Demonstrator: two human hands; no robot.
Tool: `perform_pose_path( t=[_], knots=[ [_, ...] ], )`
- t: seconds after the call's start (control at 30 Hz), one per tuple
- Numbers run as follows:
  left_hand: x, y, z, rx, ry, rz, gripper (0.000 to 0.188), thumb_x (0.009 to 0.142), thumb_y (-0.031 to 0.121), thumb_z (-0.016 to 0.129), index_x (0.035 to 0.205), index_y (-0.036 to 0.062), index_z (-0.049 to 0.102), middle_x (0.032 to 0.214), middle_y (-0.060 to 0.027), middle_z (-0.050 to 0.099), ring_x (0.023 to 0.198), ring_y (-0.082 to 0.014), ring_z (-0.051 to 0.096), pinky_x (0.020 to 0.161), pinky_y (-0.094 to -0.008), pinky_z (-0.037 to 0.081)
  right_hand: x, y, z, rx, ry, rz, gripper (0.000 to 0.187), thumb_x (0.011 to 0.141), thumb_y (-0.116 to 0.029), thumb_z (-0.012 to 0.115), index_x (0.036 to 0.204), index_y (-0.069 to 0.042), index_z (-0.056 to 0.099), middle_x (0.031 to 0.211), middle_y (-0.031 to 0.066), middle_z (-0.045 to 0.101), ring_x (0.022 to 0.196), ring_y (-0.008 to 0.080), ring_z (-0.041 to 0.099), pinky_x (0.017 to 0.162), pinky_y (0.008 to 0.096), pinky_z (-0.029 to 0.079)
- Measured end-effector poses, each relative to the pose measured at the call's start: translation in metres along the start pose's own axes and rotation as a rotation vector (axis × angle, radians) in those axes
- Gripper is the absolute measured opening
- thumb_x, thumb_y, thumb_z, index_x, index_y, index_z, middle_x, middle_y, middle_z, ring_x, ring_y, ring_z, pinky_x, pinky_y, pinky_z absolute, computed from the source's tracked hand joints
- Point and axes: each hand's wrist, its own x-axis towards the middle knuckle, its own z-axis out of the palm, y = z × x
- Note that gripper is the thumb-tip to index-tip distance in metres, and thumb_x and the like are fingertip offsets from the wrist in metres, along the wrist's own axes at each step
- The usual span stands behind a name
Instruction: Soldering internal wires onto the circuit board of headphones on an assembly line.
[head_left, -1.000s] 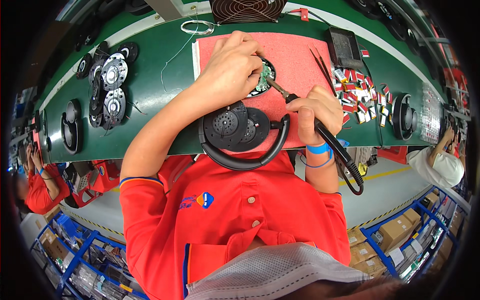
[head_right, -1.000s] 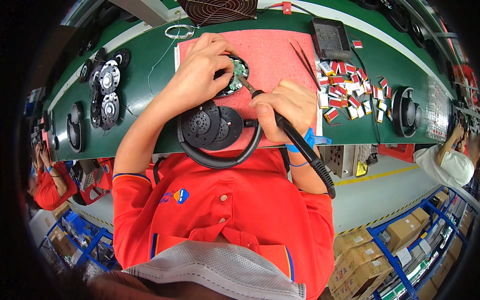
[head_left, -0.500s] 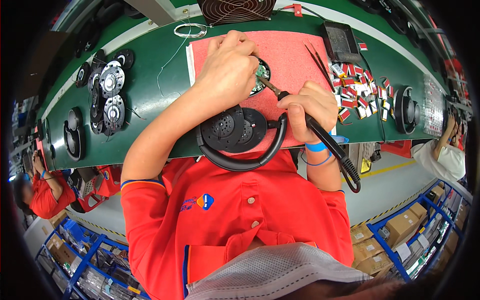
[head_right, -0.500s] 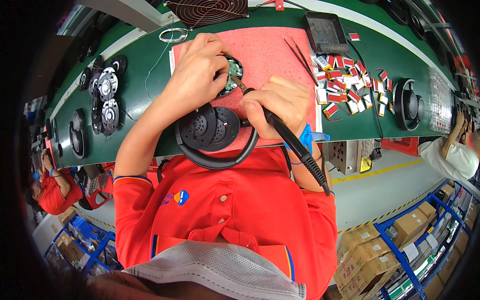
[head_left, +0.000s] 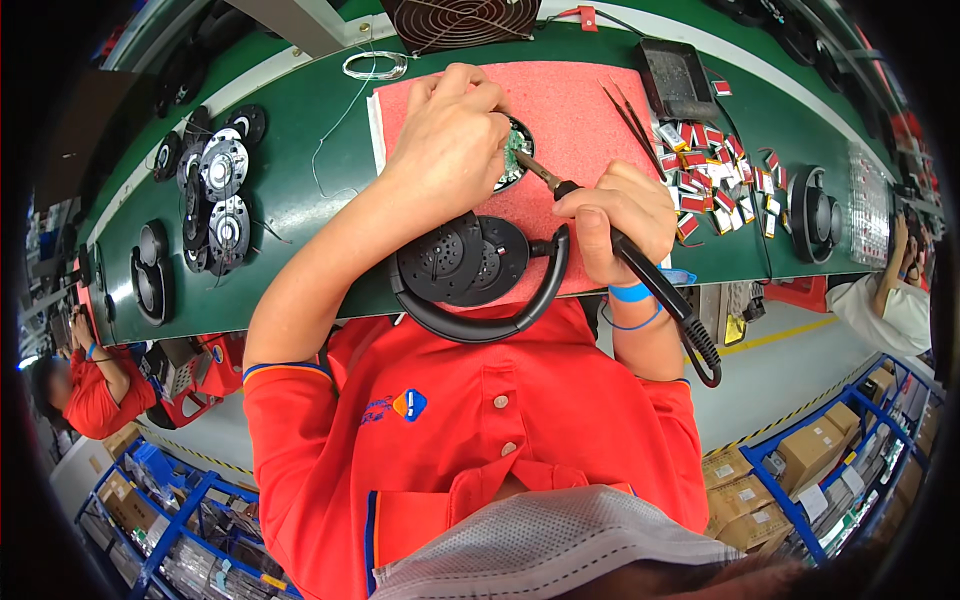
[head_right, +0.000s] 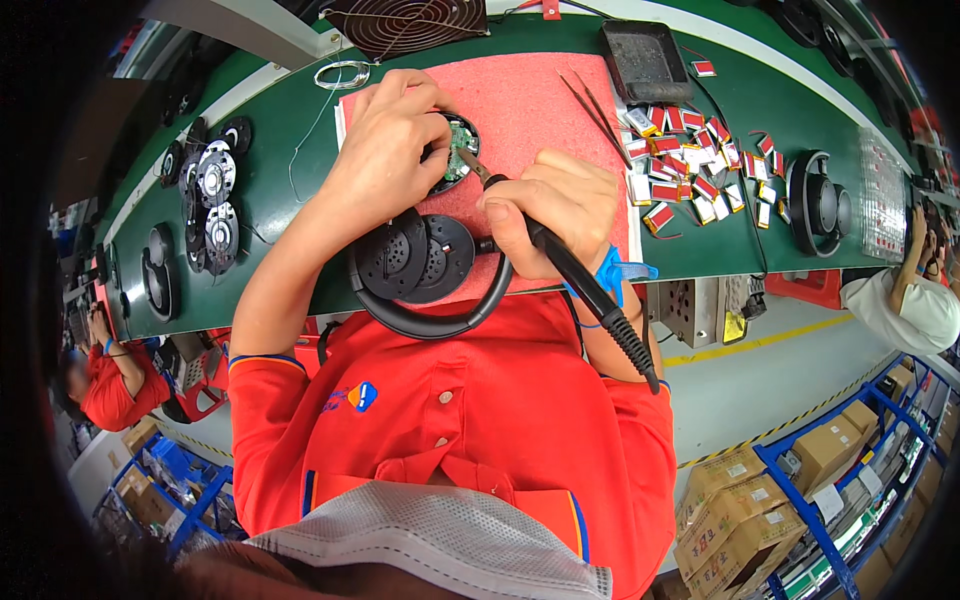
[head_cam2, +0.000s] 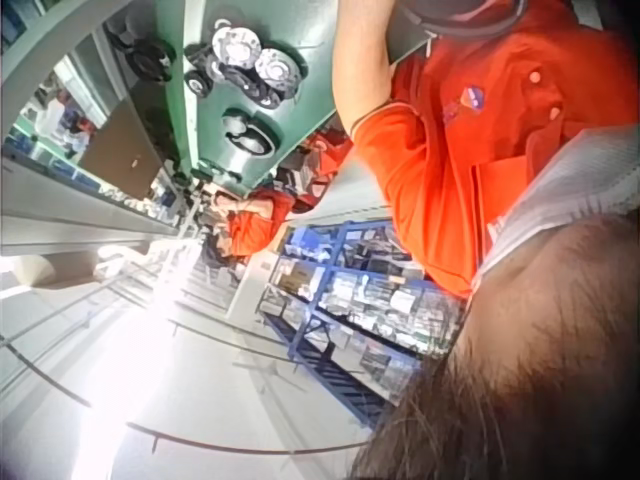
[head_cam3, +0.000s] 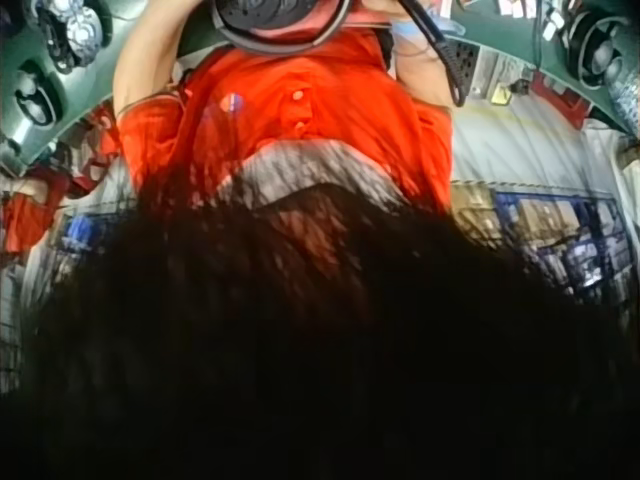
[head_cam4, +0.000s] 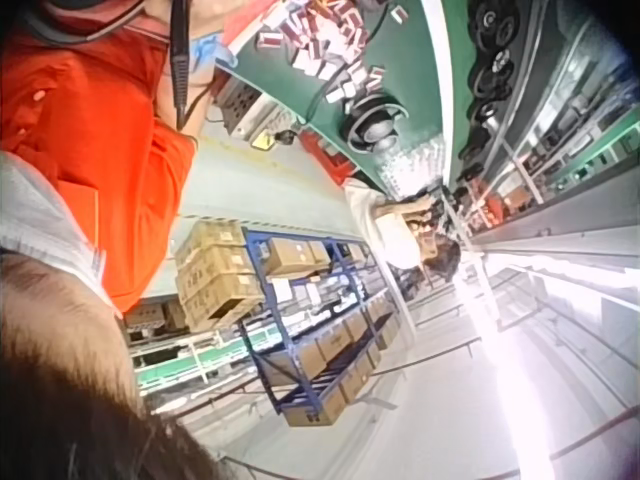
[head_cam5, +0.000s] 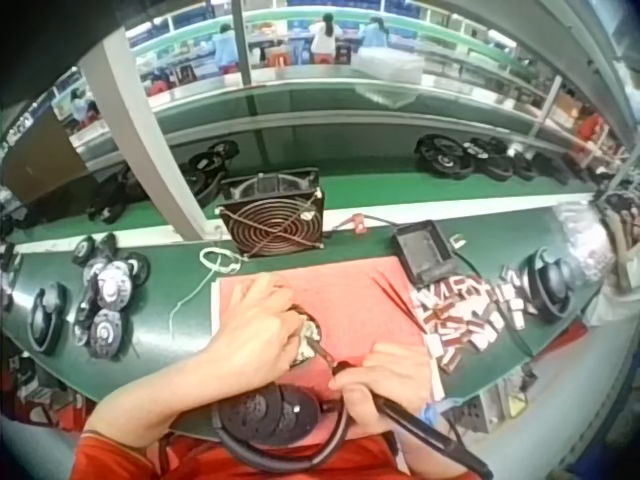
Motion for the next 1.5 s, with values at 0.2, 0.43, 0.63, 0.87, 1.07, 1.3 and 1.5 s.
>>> perform_pose_path(
  t=[0.2,0.43,0.63,0.87,1.07,1.3,1.5],
  knots=[
    [-0.001,-0.003,-0.002,-0.063,0.011,-0.027,0.009,0.068,0.006,0.063,0.072,0.0018,0.07,0.094,-0.0059,0.063,0.104,-0.0269,0.051,0.09,-0.0433,0.039,0.0,0.0,-0.001,-0.013,0.003,0.0,0.019,0.085,-0.012,0.057,0.069,-0.002,0.064,0.05,0.0036,0.048,0.043,0.0172,0.041,0.043,0.03,0.031],
    [-0.011,-0.013,0.006,-0.287,0.053,-0.225,0.012,0.071,0.011,0.064,0.07,0.0006,0.069,0.096,-0.0092,0.065,0.1,-0.0309,0.053,0.086,-0.0408,0.043,0.0,0.002,0.0,-0.016,-0.021,0.005,0.017,0.084,-0.011,0.058,0.071,-0.003,0.064,0.051,0.0038,0.049,0.044,0.0173,0.042,0.043,0.0298,0.031],
    [-0.01,-0.01,0.007,-0.348,-0.027,-0.308,0.01,0.072,0.008,0.067,0.075,-0.0014,0.067,0.103,-0.0096,0.064,0.104,-0.029,0.051,0.094,-0.036,0.039,0.0,0.003,0.002,-0.015,-0.037,0.0,0.016,0.084,-0.011,0.058,0.072,-0.002,0.064,0.052,0.0043,0.049,0.045,0.0178,0.043,0.044,0.03,0.032],
    [-0.01,-0.009,0.012,-0.373,-0.005,-0.351,0.009,0.069,0.006,0.065,0.07,-0.0021,0.065,0.101,-0.0087,0.064,0.104,-0.0283,0.051,0.094,-0.0356,0.039,0.002,0.002,0.003,-0.017,-0.05,-0.003,0.013,0.083,-0.009,0.059,0.073,-0.002,0.064,0.053,0.005,0.051,0.045,0.0183,0.044,0.044,0.0301,0.033],
    [-0.009,-0.007,0.013,-0.4,0.007,-0.37,0.008,0.068,0.005,0.064,0.069,-0.0023,0.064,0.102,-0.0083,0.064,0.105,-0.0278,0.05,0.094,-0.0352,0.039,0.002,0.003,0.003,-0.009,-0.046,-0.012,0.012,0.083,-0.008,0.059,0.073,-0.003,0.064,0.053,0.005,0.051,0.045,0.0183,0.044,0.044,0.03,0.033],
    [-0.01,-0.007,0.012,-0.388,0.003,-0.367,0.008,0.069,0.006,0.065,0.07,-0.0018,0.065,0.104,-0.009,0.064,0.107,-0.0282,0.05,0.095,-0.0355,0.038,0.001,0.001,0.001,-0.01,-0.019,0.002,0.018,0.085,-0.012,0.056,0.07,-0.003,0.063,0.051,0.0041,0.05,0.044,0.0178,0.043,0.043,0.03,0.032],
    [-0.012,-0.011,0.01,-0.397,0.015,-0.307,0.009,0.069,0.008,0.065,0.072,-0.0009,0.067,0.103,-0.0098,0.064,0.105,-0.03,0.051,0.092,-0.0377,0.04,0.0,0.001,0.001,-0.015,-0.019,0.005,0.018,0.084,-0.011,0.056,0.07,-0.003,0.064,0.051,0.004,0.05,0.044,0.0175,0.043,0.043,0.03,0.032]
  ],
)
